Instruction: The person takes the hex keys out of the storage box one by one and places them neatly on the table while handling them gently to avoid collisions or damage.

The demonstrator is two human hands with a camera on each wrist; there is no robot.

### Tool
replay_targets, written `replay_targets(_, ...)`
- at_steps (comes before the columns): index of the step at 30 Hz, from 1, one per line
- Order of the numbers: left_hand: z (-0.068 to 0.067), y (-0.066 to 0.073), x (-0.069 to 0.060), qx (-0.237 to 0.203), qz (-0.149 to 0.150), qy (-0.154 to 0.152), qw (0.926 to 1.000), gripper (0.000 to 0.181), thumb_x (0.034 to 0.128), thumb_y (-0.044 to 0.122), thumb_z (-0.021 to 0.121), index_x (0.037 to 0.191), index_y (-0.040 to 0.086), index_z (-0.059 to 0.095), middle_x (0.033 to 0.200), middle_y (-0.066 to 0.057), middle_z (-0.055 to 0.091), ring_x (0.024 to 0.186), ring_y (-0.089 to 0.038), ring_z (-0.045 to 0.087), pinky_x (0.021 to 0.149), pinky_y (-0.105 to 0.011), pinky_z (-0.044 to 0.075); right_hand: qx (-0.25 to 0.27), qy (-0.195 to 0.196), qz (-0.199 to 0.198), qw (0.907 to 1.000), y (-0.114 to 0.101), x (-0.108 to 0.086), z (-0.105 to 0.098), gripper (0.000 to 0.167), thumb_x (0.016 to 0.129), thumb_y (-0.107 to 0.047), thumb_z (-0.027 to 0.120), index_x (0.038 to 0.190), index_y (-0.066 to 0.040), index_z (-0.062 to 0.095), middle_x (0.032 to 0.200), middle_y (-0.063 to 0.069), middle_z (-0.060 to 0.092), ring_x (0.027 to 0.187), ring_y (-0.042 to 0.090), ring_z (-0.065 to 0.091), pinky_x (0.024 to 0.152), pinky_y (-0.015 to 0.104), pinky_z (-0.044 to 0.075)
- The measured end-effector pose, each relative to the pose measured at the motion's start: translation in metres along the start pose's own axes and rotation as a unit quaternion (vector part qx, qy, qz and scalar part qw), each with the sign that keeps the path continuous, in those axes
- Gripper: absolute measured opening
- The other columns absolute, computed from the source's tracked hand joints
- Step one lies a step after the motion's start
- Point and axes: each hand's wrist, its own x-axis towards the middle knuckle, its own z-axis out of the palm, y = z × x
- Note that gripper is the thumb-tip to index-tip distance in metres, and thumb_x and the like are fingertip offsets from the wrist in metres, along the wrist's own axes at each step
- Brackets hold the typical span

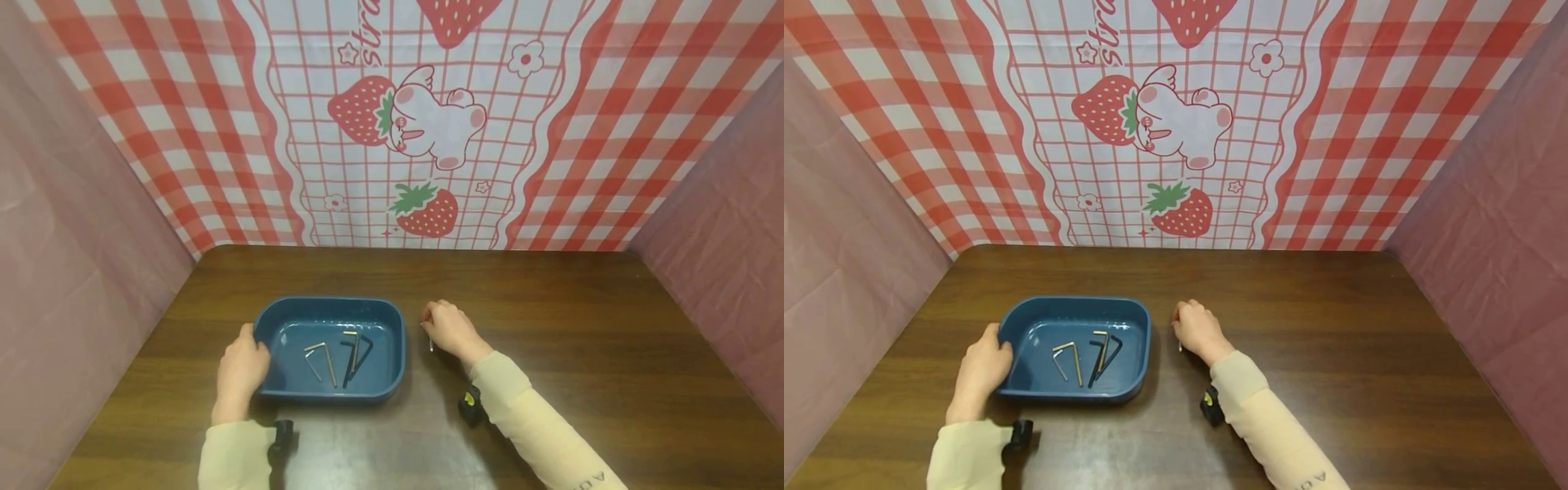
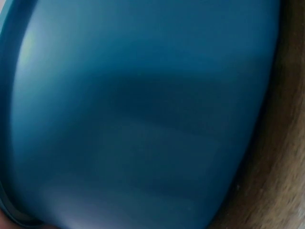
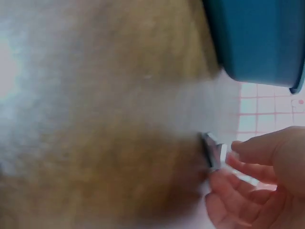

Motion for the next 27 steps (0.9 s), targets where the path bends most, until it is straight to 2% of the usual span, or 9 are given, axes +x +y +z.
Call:
replay_targets(5,0.000,0.000,0.000,0.000,0.000,0.001,1.0000,0.045,0.0888,0.011,0.033,0.129,-0.007,0.034,0.119,-0.037,0.048,0.101,-0.055,0.049,0.079,-0.059,0.041,-0.032,0.005,0.000,0.9995,-0.008,-0.001,-0.007,0.008,0.083,-0.014,0.060,0.088,-0.009,0.065,0.085,0.006,0.060,0.082,0.025,0.061,0.071,0.041,0.049)
replay_targets(13,0.000,0.000,0.000,0.003,0.002,0.001,1.0000,0.044,0.0890,0.011,0.034,0.129,-0.008,0.033,0.118,-0.037,0.048,0.100,-0.055,0.049,0.078,-0.059,0.041,-0.054,0.034,-0.025,0.9976,-0.027,-0.006,-0.013,0.008,0.082,-0.010,0.058,0.086,-0.006,0.064,0.082,0.008,0.061,0.074,0.027,0.062,0.061,0.039,0.050)
replay_targets(20,0.000,-0.001,0.000,0.004,0.005,0.003,1.0000,0.044,0.0887,0.011,0.034,0.129,-0.008,0.033,0.118,-0.037,0.048,0.099,-0.055,0.050,0.077,-0.059,0.041,-0.031,0.086,-0.035,0.9952,-0.041,-0.006,-0.018,0.010,0.084,-0.010,0.056,0.089,-0.007,0.065,0.085,0.006,0.062,0.076,0.025,0.063,0.063,0.039,0.051)
replay_targets(27,0.000,0.001,0.000,0.003,0.007,0.003,1.0000,0.044,0.0888,0.011,0.034,0.128,-0.009,0.034,0.117,-0.037,0.049,0.099,-0.055,0.050,0.076,-0.059,0.041,-0.024,0.151,-0.081,0.9849,-0.057,-0.004,-0.018,0.009,0.083,-0.011,0.058,0.084,-0.010,0.067,0.080,0.000,0.063,0.069,0.017,0.063,0.058,0.035,0.050)
